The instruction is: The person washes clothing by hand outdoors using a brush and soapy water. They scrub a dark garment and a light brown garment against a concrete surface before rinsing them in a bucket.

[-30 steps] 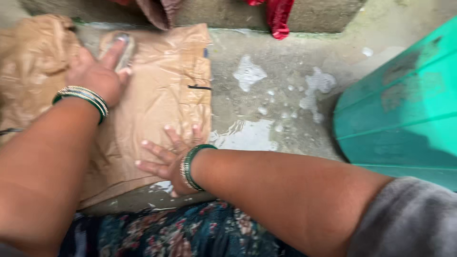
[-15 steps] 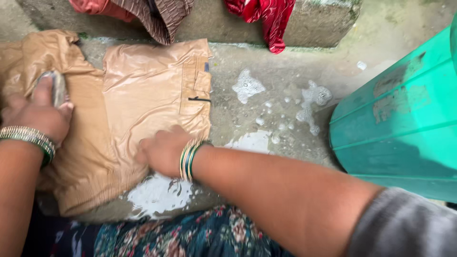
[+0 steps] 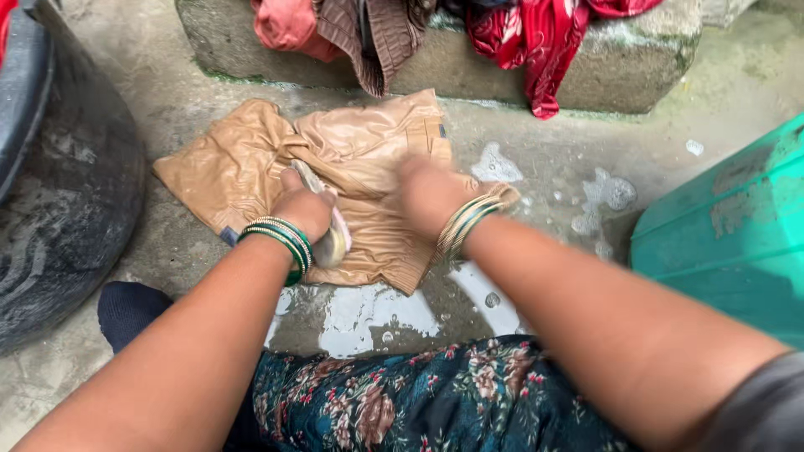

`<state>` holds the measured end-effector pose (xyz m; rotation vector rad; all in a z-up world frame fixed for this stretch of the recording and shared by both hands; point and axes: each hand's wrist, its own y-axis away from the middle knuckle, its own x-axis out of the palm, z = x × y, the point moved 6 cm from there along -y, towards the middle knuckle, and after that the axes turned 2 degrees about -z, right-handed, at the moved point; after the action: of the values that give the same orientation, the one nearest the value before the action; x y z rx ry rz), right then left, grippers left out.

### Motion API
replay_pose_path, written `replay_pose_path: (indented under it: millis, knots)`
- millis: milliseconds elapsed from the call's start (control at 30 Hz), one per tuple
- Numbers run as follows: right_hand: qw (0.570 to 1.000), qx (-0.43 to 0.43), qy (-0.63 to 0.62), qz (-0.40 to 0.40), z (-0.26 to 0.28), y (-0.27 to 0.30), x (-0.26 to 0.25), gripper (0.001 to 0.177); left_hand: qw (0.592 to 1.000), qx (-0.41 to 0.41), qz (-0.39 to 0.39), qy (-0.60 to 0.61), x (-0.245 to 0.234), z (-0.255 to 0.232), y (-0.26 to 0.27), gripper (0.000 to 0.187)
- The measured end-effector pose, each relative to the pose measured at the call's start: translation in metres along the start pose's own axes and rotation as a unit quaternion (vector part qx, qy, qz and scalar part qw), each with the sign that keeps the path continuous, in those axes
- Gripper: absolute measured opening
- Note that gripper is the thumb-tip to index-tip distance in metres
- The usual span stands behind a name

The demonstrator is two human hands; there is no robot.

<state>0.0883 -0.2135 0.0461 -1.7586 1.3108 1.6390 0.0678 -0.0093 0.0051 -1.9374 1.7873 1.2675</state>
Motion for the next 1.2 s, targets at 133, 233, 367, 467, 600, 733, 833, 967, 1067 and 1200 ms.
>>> replay_pose_path:
  millis: [133,233,367,467,600,733,833,967,1067,1200]
  knots:
    - [0.984,-0.031,-0.157,0.076,0.085,0.017,-0.006,0.095,0.917,0.225,-0.154,-0.292,0.008,-0.016,0.048,0.066]
    - [0.967,-0.04,-0.069,0.242,0.087,0.027,-0.004,0.115,0.976,0.06,-0.051,-0.201,-0.012,0.044,0.061,0.054]
    - [0.972,-0.018,-0.105,0.21,0.084,0.027,-0.006,0.125,0.919,0.096,-0.246,-0.292,-0.108,0.076,0.006,0.071]
    - [0.971,-0.022,-0.121,0.204,0.088,0.024,-0.002,0.121,0.908,0.073,-0.273,-0.31,-0.093,0.074,0.001,0.068]
    - [0.972,-0.023,-0.08,0.219,0.085,0.024,0.006,0.103,0.893,0.307,-0.041,-0.328,0.02,0.022,0.059,0.059]
    - [0.973,-0.025,-0.117,0.197,0.087,0.022,0.005,0.1,0.94,0.13,-0.107,-0.296,-0.043,0.047,0.013,0.052]
    - [0.975,-0.017,-0.117,0.188,0.086,0.024,0.003,0.094,0.922,0.062,-0.143,-0.355,-0.086,0.055,-0.019,0.066]
    - [0.972,-0.019,-0.124,0.197,0.084,0.023,0.005,0.095,0.955,0.083,-0.129,-0.255,-0.039,0.019,-0.003,0.062]
    - [0.972,-0.032,-0.112,0.204,0.083,0.021,0.008,0.094,0.926,0.232,0.012,-0.299,0.035,-0.004,0.063,0.071]
    - [0.973,-0.02,-0.127,0.193,0.085,0.02,0.009,0.093,0.973,0.021,-0.165,-0.163,-0.046,0.034,0.002,0.059]
